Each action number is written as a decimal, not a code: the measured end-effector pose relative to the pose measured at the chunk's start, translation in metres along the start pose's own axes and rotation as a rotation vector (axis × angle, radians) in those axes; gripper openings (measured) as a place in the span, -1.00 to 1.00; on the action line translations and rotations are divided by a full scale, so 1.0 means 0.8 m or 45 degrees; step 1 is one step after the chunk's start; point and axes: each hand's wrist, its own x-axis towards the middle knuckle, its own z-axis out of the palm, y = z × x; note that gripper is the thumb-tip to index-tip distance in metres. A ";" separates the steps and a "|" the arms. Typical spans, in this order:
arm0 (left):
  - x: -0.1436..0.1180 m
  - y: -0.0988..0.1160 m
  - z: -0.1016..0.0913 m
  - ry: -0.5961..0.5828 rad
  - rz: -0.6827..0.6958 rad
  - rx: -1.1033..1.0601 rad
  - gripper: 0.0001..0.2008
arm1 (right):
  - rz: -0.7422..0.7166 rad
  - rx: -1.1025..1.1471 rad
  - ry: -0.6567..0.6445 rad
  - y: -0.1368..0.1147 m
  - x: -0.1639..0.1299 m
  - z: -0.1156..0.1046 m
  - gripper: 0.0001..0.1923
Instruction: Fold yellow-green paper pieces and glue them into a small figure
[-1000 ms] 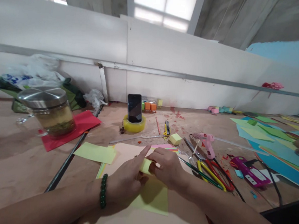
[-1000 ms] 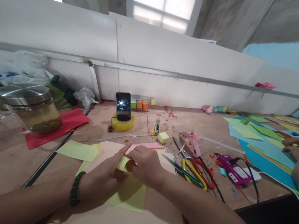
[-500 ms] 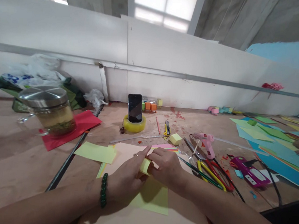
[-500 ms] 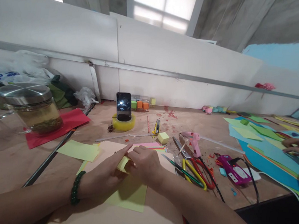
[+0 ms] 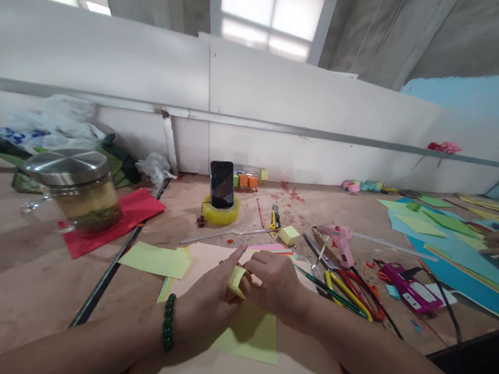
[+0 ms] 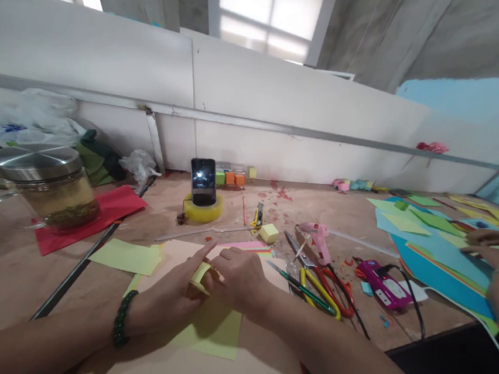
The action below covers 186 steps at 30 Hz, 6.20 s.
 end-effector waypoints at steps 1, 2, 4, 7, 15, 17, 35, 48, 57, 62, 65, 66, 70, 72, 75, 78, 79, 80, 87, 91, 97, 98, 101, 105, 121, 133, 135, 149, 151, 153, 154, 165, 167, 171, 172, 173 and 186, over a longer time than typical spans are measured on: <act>0.000 0.000 -0.001 0.000 0.004 0.006 -0.11 | -0.021 -0.004 -0.001 0.000 0.000 -0.001 -0.82; 0.001 0.000 -0.001 -0.001 0.012 0.017 -0.10 | -0.043 -0.010 0.001 0.000 0.001 -0.002 -0.78; 0.002 -0.003 -0.002 0.008 0.035 0.062 -0.11 | -0.063 -0.021 0.007 0.001 0.001 -0.003 -0.75; 0.004 -0.008 -0.004 0.059 0.091 0.150 -0.18 | -0.017 -0.017 0.009 0.003 0.000 -0.002 -0.77; 0.005 -0.007 -0.006 0.108 0.204 0.322 -0.39 | 0.311 0.076 -0.228 0.006 -0.004 0.003 -0.81; 0.004 -0.006 -0.006 0.078 0.198 0.326 -0.38 | 0.343 0.093 -0.267 0.007 -0.004 0.003 -0.82; 0.010 0.013 -0.032 -0.024 -0.101 -0.480 -0.67 | -0.002 0.562 0.208 0.011 0.011 -0.043 -0.89; 0.011 0.004 -0.038 -0.377 0.019 -0.441 -0.56 | -0.469 0.280 -0.303 0.003 0.003 -0.038 -0.74; 0.012 -0.004 -0.038 -0.306 0.006 -0.305 -0.35 | -0.389 0.337 -0.441 0.013 0.002 -0.032 -0.78; 0.011 -0.007 -0.038 -0.370 0.055 -0.258 -0.29 | -0.343 0.425 -0.510 0.013 0.001 -0.034 -0.74; 0.012 -0.004 -0.038 -0.396 0.034 -0.292 -0.33 | -0.284 0.574 -0.556 0.009 0.003 -0.039 -0.71; 0.013 -0.003 -0.038 -0.424 0.022 -0.313 -0.33 | -0.276 0.623 -0.559 0.008 0.004 -0.040 -0.70; 0.016 0.001 -0.037 -0.503 0.030 -0.348 -0.50 | -0.233 0.741 -0.576 0.004 0.007 -0.044 -0.67; 0.016 0.002 -0.037 -0.506 0.028 -0.378 -0.60 | -0.210 0.768 -0.609 0.004 0.006 -0.043 -0.69; 0.016 0.003 -0.038 -0.532 0.012 -0.457 -0.62 | -0.077 0.748 -0.626 0.006 0.003 -0.038 -0.81; 0.016 0.003 -0.039 -0.536 0.002 -0.470 -0.52 | -0.005 0.722 -0.602 0.007 -0.002 -0.032 -0.85; 0.016 0.003 -0.039 -0.535 0.001 -0.460 -0.49 | -0.021 0.734 -0.592 0.008 -0.003 -0.031 -0.85; 0.016 0.003 -0.038 -0.535 0.000 -0.445 -0.47 | -0.042 0.755 -0.578 0.008 -0.004 -0.030 -0.84; 0.015 -0.001 -0.039 -0.514 0.051 -0.317 -0.42 | -0.089 0.890 -0.571 0.007 -0.003 -0.033 -0.78; 0.010 0.000 -0.036 -0.295 0.028 -0.202 -0.32 | 0.036 0.838 -0.478 0.003 0.000 -0.038 -0.84; 0.003 -0.008 -0.019 0.023 0.199 0.050 -0.26 | 0.271 0.882 -0.320 -0.006 0.005 -0.032 -0.74; 0.003 -0.010 -0.019 0.025 0.241 0.064 -0.27 | 0.285 0.865 -0.286 -0.006 0.005 -0.030 -0.75; 0.003 -0.013 -0.022 0.001 0.275 0.051 -0.29 | 0.179 0.779 -0.206 -0.002 0.004 -0.025 -0.78; 0.009 -0.005 -0.029 0.015 0.172 0.060 -0.40 | -0.113 0.566 -0.215 0.008 0.001 -0.022 -0.82; 0.008 -0.011 -0.020 0.131 0.213 0.176 -0.62 | -0.377 0.192 -0.194 0.010 -0.003 -0.022 -0.82; 0.009 -0.018 -0.018 0.117 0.317 0.188 -0.28 | -0.446 0.082 -0.116 0.008 -0.003 -0.020 -0.73; 0.010 -0.019 -0.018 0.095 0.292 0.207 -0.27 | -0.429 0.138 -0.138 0.008 -0.002 -0.022 -0.77; 0.005 -0.016 -0.018 -0.035 0.181 0.133 -0.17 | -0.139 0.433 -0.259 0.000 -0.014 0.001 -0.83; 0.005 -0.016 -0.021 -0.079 0.156 0.116 -0.12 | -0.174 0.386 -0.293 0.006 -0.013 -0.001 -0.82; 0.005 -0.016 -0.021 -0.094 0.123 0.095 -0.10 | -0.198 0.363 -0.368 0.009 -0.011 -0.007 -0.82; 0.006 -0.017 -0.021 -0.088 0.106 0.084 -0.12 | -0.192 0.373 -0.404 0.009 -0.010 -0.011 -0.83; 0.003 -0.022 -0.014 -0.147 0.107 0.100 -0.10 | -0.058 0.498 -0.736 0.001 0.001 -0.017 -0.90; 0.003 -0.022 -0.015 -0.165 0.099 0.126 -0.08 | -0.050 0.405 -0.841 0.001 0.000 -0.016 -0.93; 0.005 -0.018 -0.016 -0.190 0.115 0.253 -0.03 | -0.068 0.320 -0.974 0.002 -0.003 -0.021 -0.90; 0.005 -0.017 -0.017 -0.205 0.132 0.284 -0.02 | -0.083 0.338 -0.984 0.003 -0.004 -0.023 -0.90; 0.005 -0.016 -0.017 -0.220 0.154 0.307 -0.01 | -0.097 0.357 -0.988 0.003 -0.004 -0.025 -0.90; 0.000 -0.019 -0.038 0.458 0.332 -0.052 -0.63 | 0.013 0.228 -0.729 0.031 0.017 -0.043 -0.87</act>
